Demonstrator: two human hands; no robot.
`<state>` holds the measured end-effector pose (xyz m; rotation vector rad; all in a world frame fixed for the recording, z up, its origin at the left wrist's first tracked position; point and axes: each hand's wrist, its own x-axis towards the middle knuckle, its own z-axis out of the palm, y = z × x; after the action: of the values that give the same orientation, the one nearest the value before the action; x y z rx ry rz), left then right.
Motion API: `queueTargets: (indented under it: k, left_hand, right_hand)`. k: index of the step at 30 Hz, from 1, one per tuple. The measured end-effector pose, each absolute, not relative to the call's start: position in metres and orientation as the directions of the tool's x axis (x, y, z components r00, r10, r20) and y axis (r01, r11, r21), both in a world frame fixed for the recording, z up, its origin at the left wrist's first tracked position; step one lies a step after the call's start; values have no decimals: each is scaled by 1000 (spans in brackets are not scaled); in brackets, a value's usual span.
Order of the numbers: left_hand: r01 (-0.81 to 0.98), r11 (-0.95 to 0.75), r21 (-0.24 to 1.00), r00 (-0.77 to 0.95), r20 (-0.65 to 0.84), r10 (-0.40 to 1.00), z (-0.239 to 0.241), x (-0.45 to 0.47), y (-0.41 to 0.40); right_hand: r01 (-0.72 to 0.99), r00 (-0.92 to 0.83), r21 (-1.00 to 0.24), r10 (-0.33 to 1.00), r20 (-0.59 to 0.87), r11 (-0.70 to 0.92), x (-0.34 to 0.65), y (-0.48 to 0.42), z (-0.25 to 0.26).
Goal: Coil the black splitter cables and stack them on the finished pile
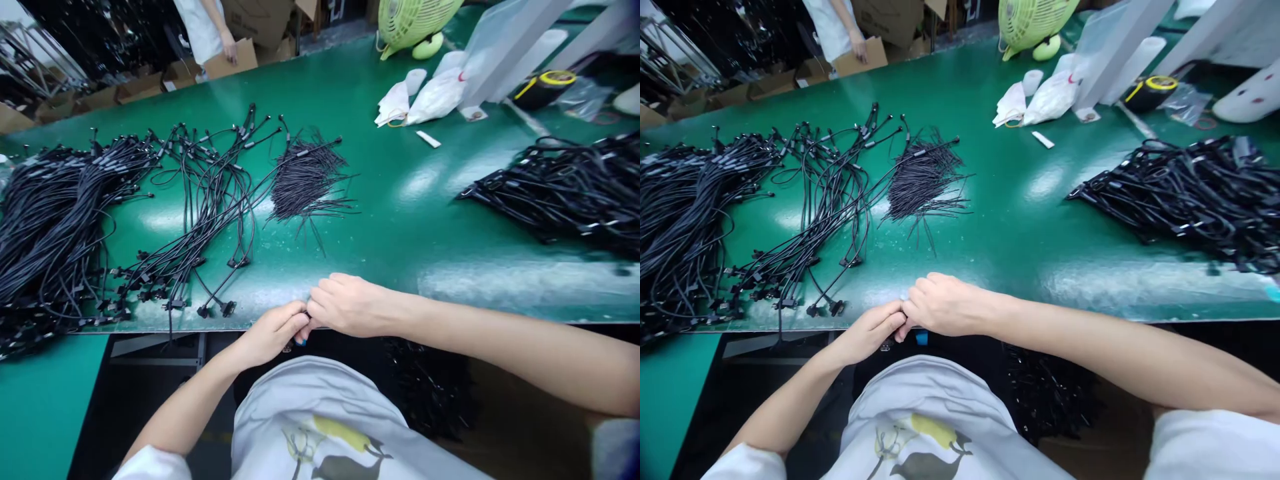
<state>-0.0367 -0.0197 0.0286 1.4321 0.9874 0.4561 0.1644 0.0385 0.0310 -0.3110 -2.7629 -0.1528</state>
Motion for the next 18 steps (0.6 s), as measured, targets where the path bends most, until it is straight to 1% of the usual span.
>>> queueTargets:
  k: [2,4,6,7,8,9,11,12,13,14,15,16,17,18]
  left_hand:
    - [378,33,925,551,-253,795,34,-36,-16]
    - [432,-43,901,527,-214,822,37,-34,-13]
    - [439,-39,897,492,-204,846,35,-31,-10]
    - [414,4,910,478,-221,850,32,-29,-10]
    - [367,73,927,467,-252,848,28,-28,-10]
    - [298,163,941,461,-292,838,22,-27,-10]
    - [122,349,929,449,-365,815,11,-26,-11]
    - [31,418,908,430,-390,814,6,-27,-11]
    - [-54,462,885,397,-406,823,3,-27,-11]
    - [-128,484,866,355,-416,838,1,-28,-11]
    - [-189,486,853,305,-420,855,0,-28,-11]
    - [-234,481,845,260,-422,869,0,-28,-10]
    - [-264,474,840,227,-424,877,2,-27,-9]
    - [-280,471,837,208,-426,881,4,-27,-9]
  right_hand:
    - [229,-914,93,181,363,969,169,36,33]
    - [235,-916,102,185,357,967,171,36,35]
    - [261,-916,81,220,336,962,171,36,36]
    - [282,-914,54,251,319,958,171,36,36]
    - [309,-909,11,292,297,951,171,37,37]
    - [327,-905,-59,330,268,943,172,40,39]
    - [327,-898,-277,388,207,904,179,53,43]
    - [336,-879,-398,436,193,854,185,64,45]
    - [372,-835,-494,516,191,786,193,80,46]
    - [435,-759,-554,620,198,710,201,99,45]
    - [533,-637,-571,741,214,624,211,121,43]
    - [647,-495,-543,836,236,536,221,145,39]
    - [734,-389,-497,887,251,463,230,169,34]
    - [784,-338,-463,910,240,413,238,192,28]
